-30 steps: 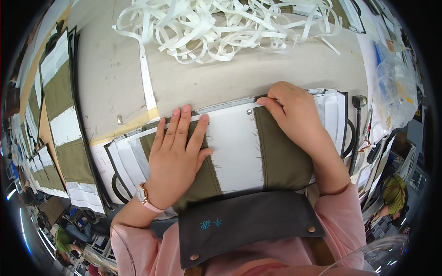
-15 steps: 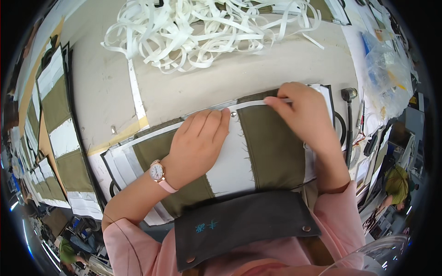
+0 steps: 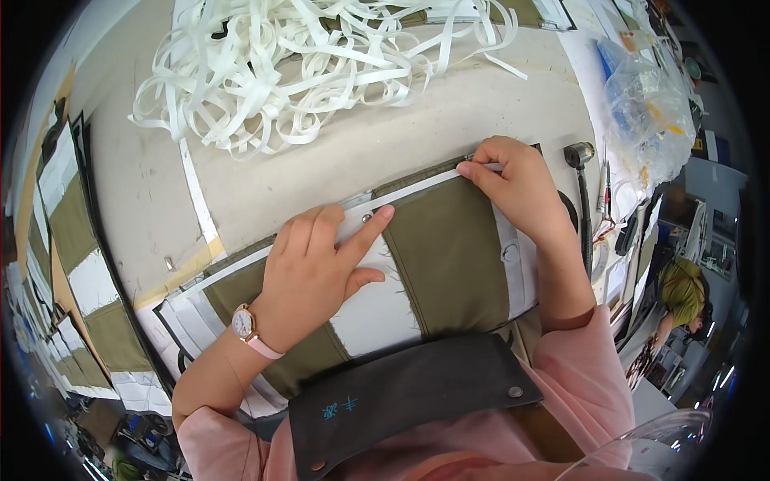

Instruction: The person assembles a green and white striped bag by hand. They fold the edges of the fabric, insert white straps into the seams, and use a hammer to secure metal rivets. The process is repeated for multiple sections of the bag.

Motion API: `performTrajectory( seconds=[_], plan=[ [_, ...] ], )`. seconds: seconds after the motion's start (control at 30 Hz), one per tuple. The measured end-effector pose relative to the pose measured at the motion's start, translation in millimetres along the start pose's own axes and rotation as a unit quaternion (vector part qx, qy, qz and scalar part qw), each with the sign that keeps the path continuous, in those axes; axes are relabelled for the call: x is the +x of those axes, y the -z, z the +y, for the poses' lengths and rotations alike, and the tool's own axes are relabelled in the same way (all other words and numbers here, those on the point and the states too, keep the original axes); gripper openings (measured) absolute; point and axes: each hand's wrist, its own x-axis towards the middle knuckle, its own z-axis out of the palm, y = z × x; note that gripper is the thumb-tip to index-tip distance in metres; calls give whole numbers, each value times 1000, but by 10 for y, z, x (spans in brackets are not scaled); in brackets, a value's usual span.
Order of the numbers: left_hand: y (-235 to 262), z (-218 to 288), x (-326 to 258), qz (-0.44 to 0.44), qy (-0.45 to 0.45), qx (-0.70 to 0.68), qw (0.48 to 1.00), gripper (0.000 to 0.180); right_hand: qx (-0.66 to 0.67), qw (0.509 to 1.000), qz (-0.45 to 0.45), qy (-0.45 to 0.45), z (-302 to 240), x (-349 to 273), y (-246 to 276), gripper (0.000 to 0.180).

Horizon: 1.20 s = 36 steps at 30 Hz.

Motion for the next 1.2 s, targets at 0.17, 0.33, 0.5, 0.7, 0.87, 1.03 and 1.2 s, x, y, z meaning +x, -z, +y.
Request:
performTrajectory(
  seconds=[0.17, 0.33, 0.5, 0.7, 0.87, 1.03, 1.2],
  plan=[
    [74, 2, 98, -41, -4, 0, 999, 74, -11, 1000, -8, 17, 7, 17, 10, 24],
    [115, -1, 166, -73, 10, -18, 997, 76, -21, 999, -12, 27, 15, 29, 9, 24],
    [73, 142, 395, -18, -49, -8, 999, 66, -60, 997, 4, 46, 35, 30, -53, 25],
    [-200, 93, 548, 34, -105, -49, 993, 53, -45, 995, 89, 16, 33, -85, 61, 24],
    [-215, 84, 580, 16, -91, -79, 993, 58, 85, 990, 68, -90, 263, -163, 212, 21],
    [-177, 89, 632, -8, -91, -80, 993, 68, 4, 991, 121, -52, 196, -137, 136, 18],
    [-86, 142, 770, -37, -83, -59, 994, 73, -27, 991, 131, -29, 243, -116, 110, 15]
  ],
)
